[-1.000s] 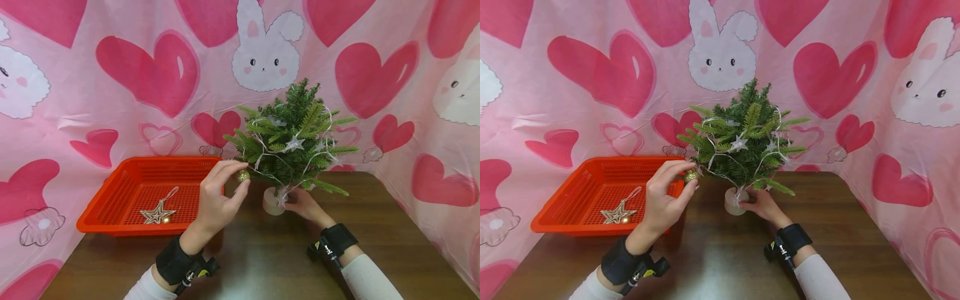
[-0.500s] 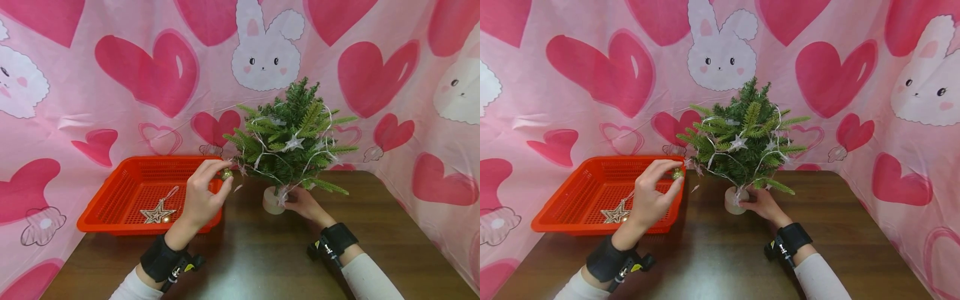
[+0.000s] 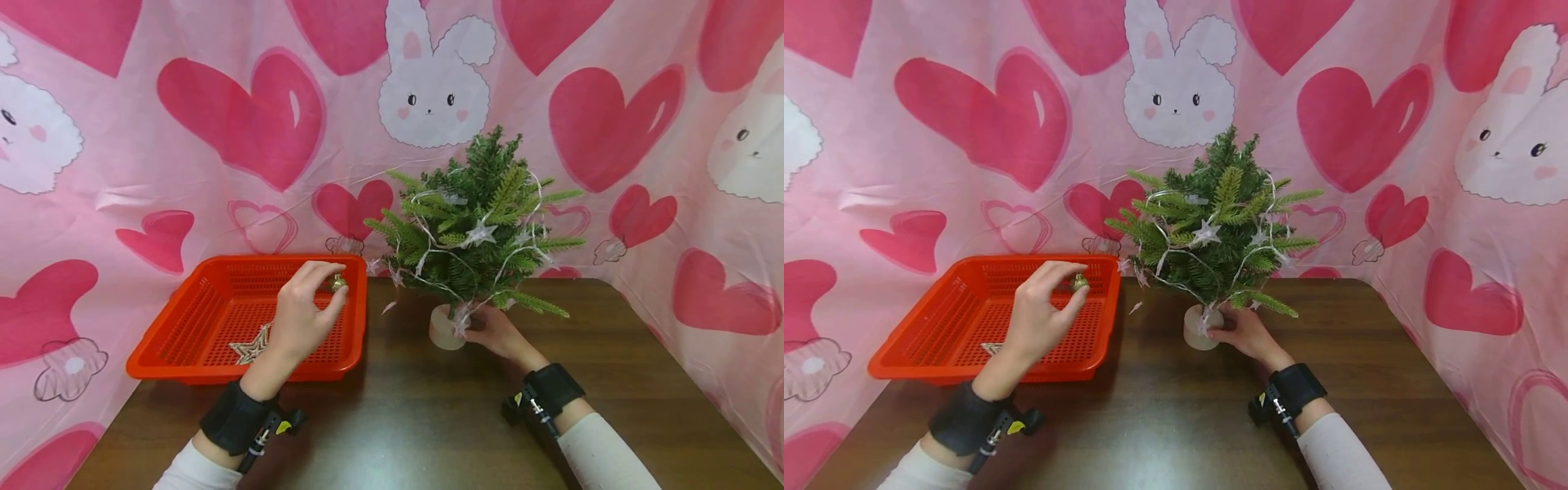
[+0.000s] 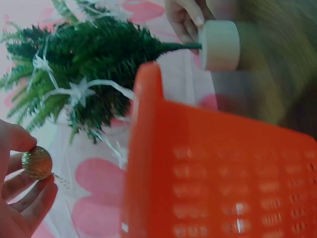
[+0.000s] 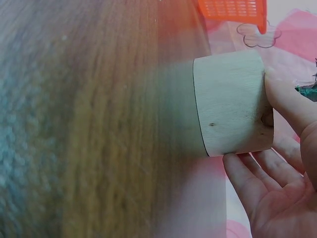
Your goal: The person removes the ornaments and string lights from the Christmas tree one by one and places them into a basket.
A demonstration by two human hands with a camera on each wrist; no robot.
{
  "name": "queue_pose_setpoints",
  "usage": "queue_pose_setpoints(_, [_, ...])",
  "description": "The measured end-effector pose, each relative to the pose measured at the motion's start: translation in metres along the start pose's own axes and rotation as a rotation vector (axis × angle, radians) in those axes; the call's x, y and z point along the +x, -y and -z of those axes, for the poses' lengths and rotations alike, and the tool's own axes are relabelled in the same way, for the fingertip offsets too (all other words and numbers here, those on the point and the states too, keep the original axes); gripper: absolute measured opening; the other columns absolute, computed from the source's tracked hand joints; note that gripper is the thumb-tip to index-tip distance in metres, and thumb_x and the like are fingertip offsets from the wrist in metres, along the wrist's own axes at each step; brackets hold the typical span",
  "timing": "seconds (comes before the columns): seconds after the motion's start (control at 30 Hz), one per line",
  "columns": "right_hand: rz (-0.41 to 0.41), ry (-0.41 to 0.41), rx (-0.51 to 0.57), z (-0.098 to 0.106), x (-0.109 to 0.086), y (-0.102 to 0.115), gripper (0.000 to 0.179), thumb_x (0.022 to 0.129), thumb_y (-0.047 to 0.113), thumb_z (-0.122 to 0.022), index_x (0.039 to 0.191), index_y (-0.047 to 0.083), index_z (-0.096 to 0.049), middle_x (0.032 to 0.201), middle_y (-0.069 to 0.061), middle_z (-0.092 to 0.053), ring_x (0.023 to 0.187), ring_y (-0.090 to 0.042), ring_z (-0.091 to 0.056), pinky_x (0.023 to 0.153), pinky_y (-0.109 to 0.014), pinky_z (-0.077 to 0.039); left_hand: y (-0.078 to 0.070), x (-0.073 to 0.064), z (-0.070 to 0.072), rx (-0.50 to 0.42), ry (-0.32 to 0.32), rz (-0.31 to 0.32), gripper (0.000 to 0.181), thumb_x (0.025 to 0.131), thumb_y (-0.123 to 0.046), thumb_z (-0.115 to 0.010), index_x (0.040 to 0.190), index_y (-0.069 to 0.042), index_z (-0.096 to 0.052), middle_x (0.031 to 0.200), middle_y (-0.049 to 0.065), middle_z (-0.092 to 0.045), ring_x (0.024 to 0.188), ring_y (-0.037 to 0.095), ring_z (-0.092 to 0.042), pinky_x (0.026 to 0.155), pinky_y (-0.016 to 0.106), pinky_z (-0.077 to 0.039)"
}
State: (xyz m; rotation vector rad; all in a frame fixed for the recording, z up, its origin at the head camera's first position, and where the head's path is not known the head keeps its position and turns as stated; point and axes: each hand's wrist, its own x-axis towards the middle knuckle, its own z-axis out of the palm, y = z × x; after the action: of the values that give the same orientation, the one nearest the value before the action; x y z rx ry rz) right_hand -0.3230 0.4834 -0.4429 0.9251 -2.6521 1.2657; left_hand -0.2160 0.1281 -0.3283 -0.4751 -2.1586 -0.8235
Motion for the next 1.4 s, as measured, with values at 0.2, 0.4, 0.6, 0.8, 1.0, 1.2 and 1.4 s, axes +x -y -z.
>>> queue_pose_setpoints(0.2, [-0.012,0.01,0.019,0.0,-0.001,0.0,0.042,0.083,0.013,-0.079,0.121,0.003,-0.064,0.115,-0.013,-0.07,0.11,-0.023,-0.065,0.094,-0.043,-0.055,0.014,-0.006,0.005,0.058,0.132,0.093,0.029,0.086,-0.01,-0.074,0.114,-0.005,-0.068,0.104,0.009,-0.067,0.087,0.021,-0.064,0.076,0.042,-0.058])
queue_pose_setpoints(0.4, [-0.005,0.003,0.033,0.0,-0.001,0.001,0.041,0.083,0.012,-0.079,0.12,0.003,-0.065,0.115,-0.012,-0.07,0.11,-0.021,-0.064,0.095,-0.042,-0.054,0.026,-0.009,0.008,0.114,0.226,0.159,0.03,0.086,-0.012,-0.074,0.115,-0.005,-0.068,0.105,0.01,-0.067,0.084,0.023,-0.062,0.076,0.041,-0.057])
queue_pose_setpoints(0.6, [-0.014,-0.002,0.024,0.0,0.0,0.001,0.04,0.083,0.014,-0.08,0.119,0.004,-0.066,0.114,-0.012,-0.07,0.109,-0.021,-0.064,0.095,-0.042,-0.054,0.038,-0.012,0.012,0.169,0.367,0.232,0.031,0.087,-0.013,-0.073,0.116,-0.004,-0.068,0.103,0.012,-0.068,0.085,0.025,-0.063,0.078,0.044,-0.057])
queue_pose_setpoints(0.8, [-0.007,-0.001,0.006,0.002,0.001,0.004,0.041,0.083,0.014,-0.079,0.12,0.004,-0.066,0.116,-0.012,-0.071,0.11,-0.023,-0.064,0.096,-0.046,-0.053,0.049,-0.016,0.015,0.25,0.483,0.267,0.032,0.086,-0.014,-0.074,0.115,-0.001,-0.069,0.097,0.014,-0.068,0.082,0.026,-0.061,0.081,0.046,-0.057])
queue_pose_setpoints(1.0, [-0.024,0.01,0.039,0.003,0.0,0.006,0.042,0.083,0.01,-0.078,0.122,0.001,-0.063,0.118,-0.016,-0.069,0.113,-0.03,-0.064,0.095,-0.048,-0.053,0.053,-0.018,0.016,0.333,0.587,0.3,0.029,0.085,-0.01,-0.075,0.111,0.0,-0.07,0.095,0.015,-0.069,0.081,0.024,-0.062,0.081,0.048,-0.057])
queue_pose_setpoints(1.2, [-0.026,0.015,0.036,0.003,0.0,0.005,0.043,0.084,0.01,-0.078,0.123,0.0,-0.063,0.119,-0.017,-0.069,0.113,-0.029,-0.064,0.094,-0.046,-0.054,0.055,-0.021,0.015,0.379,0.636,0.286,0.019,0.084,-0.006,-0.075,0.102,-0.001,-0.071,0.088,0.013,-0.07,0.071,0.02,-0.061,0.069,0.041,-0.057])
queue_pose_setpoints(1.4, [-0.014,0.017,-0.008,0.003,0.0,0.001,0.045,0.083,0.015,-0.079,0.123,0.002,-0.064,0.117,-0.014,-0.07,0.11,-0.022,-0.065,0.093,-0.037,-0.056,0.056,-0.021,0.016,0.406,0.665,0.271,0.011,0.083,-0.003,-0.073,0.094,-0.001,-0.071,0.078,0.009,-0.067,0.062,0.018,-0.054,0.059,0.034,-0.051])
